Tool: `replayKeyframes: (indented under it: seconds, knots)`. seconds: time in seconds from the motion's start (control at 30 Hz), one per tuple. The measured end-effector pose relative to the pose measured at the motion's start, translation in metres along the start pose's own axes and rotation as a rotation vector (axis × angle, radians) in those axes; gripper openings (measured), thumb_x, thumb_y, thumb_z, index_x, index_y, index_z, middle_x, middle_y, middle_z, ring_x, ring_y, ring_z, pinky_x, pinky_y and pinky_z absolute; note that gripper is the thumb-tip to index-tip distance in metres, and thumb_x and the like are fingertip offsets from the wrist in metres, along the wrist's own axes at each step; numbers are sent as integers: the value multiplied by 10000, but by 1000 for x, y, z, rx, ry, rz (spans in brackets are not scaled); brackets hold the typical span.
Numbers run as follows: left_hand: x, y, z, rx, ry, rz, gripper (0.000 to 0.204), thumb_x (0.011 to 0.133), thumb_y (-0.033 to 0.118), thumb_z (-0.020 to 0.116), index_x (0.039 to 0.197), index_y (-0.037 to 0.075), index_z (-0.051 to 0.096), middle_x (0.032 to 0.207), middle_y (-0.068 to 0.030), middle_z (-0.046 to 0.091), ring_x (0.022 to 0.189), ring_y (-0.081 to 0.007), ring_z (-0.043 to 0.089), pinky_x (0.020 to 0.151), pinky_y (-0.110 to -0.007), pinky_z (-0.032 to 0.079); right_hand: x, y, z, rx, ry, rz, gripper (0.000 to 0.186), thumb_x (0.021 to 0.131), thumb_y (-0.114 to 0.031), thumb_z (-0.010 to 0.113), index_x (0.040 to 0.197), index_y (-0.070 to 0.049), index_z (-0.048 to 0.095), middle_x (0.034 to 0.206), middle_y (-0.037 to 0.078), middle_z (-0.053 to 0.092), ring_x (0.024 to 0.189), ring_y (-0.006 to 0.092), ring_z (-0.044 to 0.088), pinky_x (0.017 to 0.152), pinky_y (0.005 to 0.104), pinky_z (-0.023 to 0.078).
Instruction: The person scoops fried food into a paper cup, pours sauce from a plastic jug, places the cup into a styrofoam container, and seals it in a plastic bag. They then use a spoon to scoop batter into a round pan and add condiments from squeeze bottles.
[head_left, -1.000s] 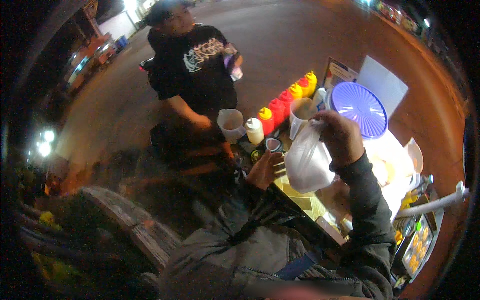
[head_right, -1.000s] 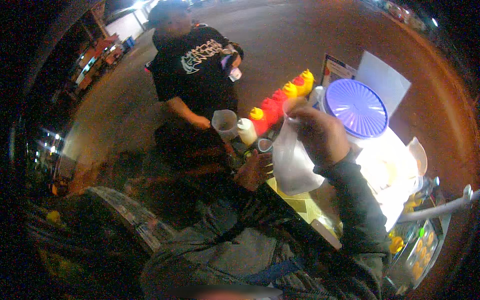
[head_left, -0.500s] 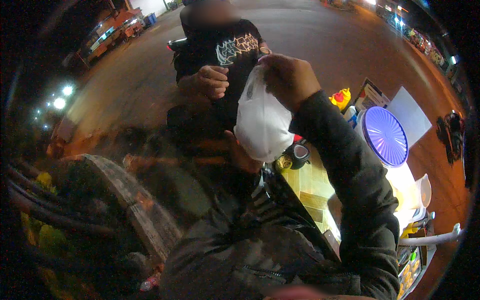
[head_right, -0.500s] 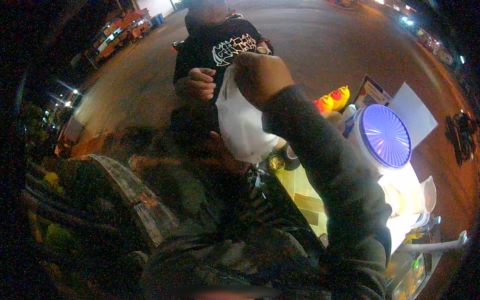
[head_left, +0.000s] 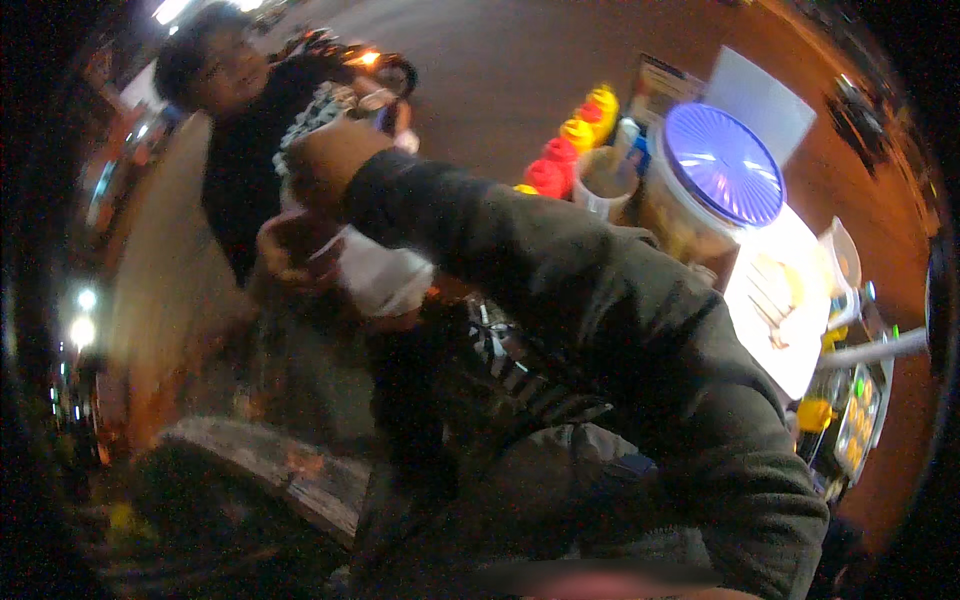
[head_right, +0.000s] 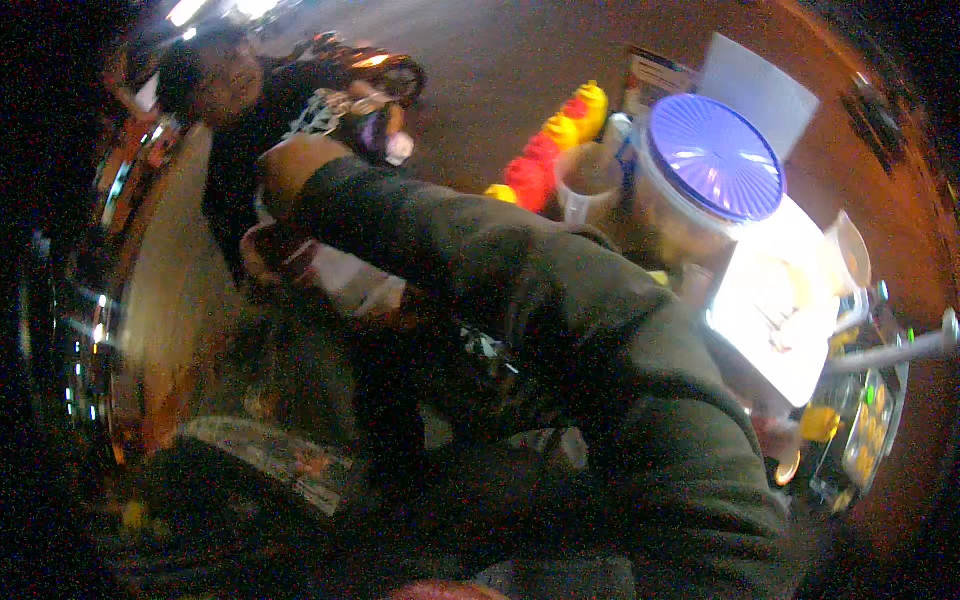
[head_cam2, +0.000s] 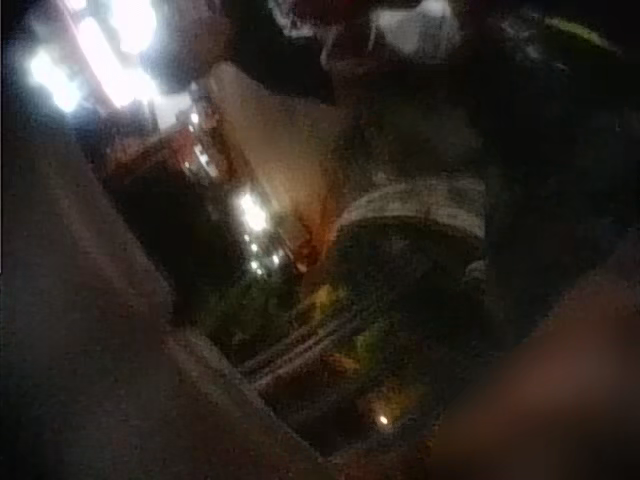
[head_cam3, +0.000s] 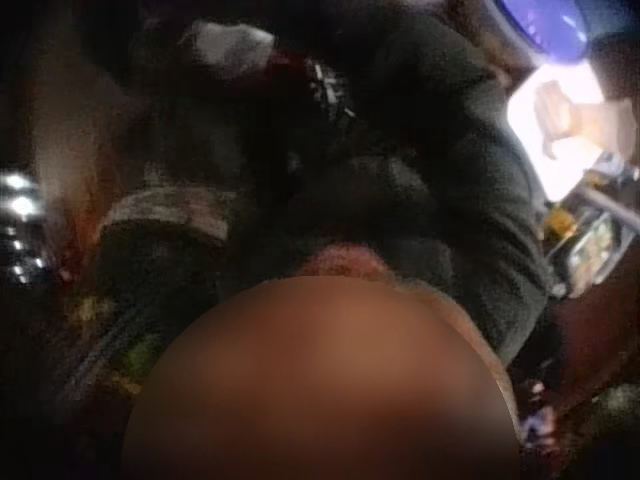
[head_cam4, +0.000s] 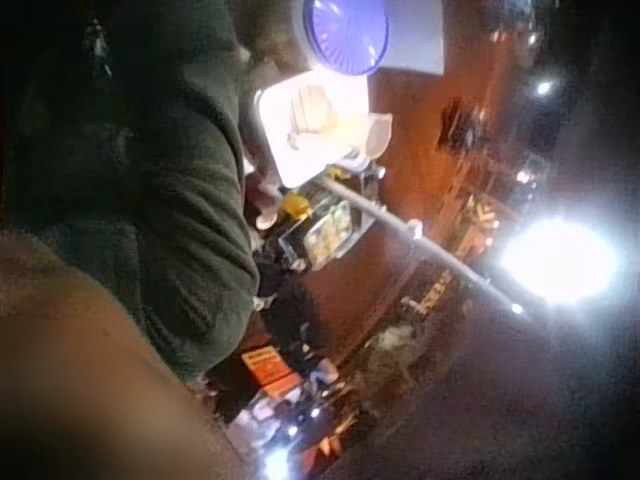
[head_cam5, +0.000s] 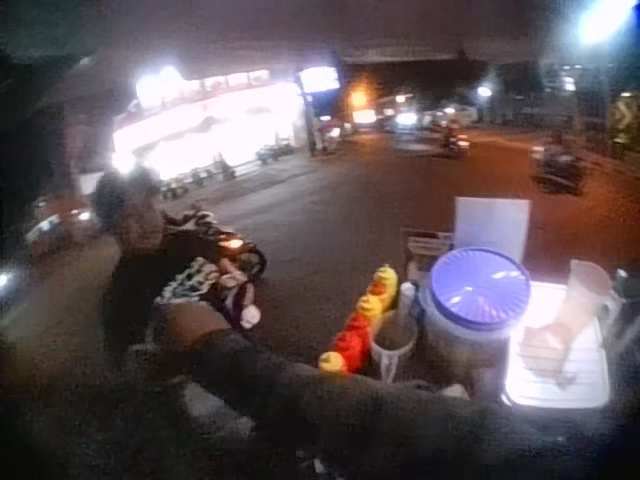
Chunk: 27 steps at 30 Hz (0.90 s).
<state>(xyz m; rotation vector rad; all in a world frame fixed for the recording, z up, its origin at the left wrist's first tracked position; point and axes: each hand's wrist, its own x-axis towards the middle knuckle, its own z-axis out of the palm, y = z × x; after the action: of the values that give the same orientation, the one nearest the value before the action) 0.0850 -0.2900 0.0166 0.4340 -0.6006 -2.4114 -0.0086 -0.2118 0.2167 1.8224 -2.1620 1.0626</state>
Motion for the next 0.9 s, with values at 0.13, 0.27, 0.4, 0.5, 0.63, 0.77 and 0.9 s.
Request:
replayKeyframes:
  seconds: [0.13,0.27,0.4,0.5,0.63,0.77,0.9]
  knots:
    - [6,1,5,66,-82,-47,829,891,612,538,1450,35,332,1482,-210,337,1359,-375,332,1126,-528,262,-24,0,-12,93,113,-28,339,754,-259,695,1042,-81,690,987,190,693,935,384,666,836,476,534]
    - [-11,16,4,42,-194,-64,837,892,599,546,1460,29,317,1504,-223,309,1382,-388,305,1140,-541,241,-108,5,-66,-107,300,-54,382,763,-227,702,1124,-106,669,1059,147,666,984,359,635,836,462,526]
    - [-38,24,-12,-98,-297,-133,846,892,586,554,1470,23,301,1527,-236,281,1406,-400,277,1155,-553,221,-286,34,-201,-143,508,191,564,775,-260,760,1276,-78,576,1205,172,615,1087,343,608,934,404,497]
    - [-72,13,-39,-270,-282,-189,810,872,581,579,1429,25,386,1536,-243,284,1423,-413,254,1152,-594,204,-424,69,-298,-1035,454,655,679,785,-339,753,1351,-59,504,1280,195,582,1135,354,592,971,406,478]
    - [-124,-30,-65,-322,-269,-430,720,890,534,579,1389,32,450,1502,-214,359,1402,-389,308,1131,-588,260,-542,116,-350,-962,141,1376,893,763,-473,763,1449,-48,381,1354,218,544,1191,356,580,1002,430,459]
    - [-179,-88,-70,-135,-361,-663,544,912,456,569,1256,35,545,1370,-186,501,1238,-365,503,992,-575,444,-594,137,-339,-667,240,1191,655,839,-298,737,1377,-36,472,1261,209,614,1150,291,617,983,373,468]
    - [-202,-122,-54,432,-437,-929,359,930,280,602,1182,27,575,1269,-148,570,1113,-302,587,922,-476,509,-583,101,-338,-825,373,1314,493,847,-201,738,1279,-48,557,1122,182,685,1047,297,665,898,375,509]
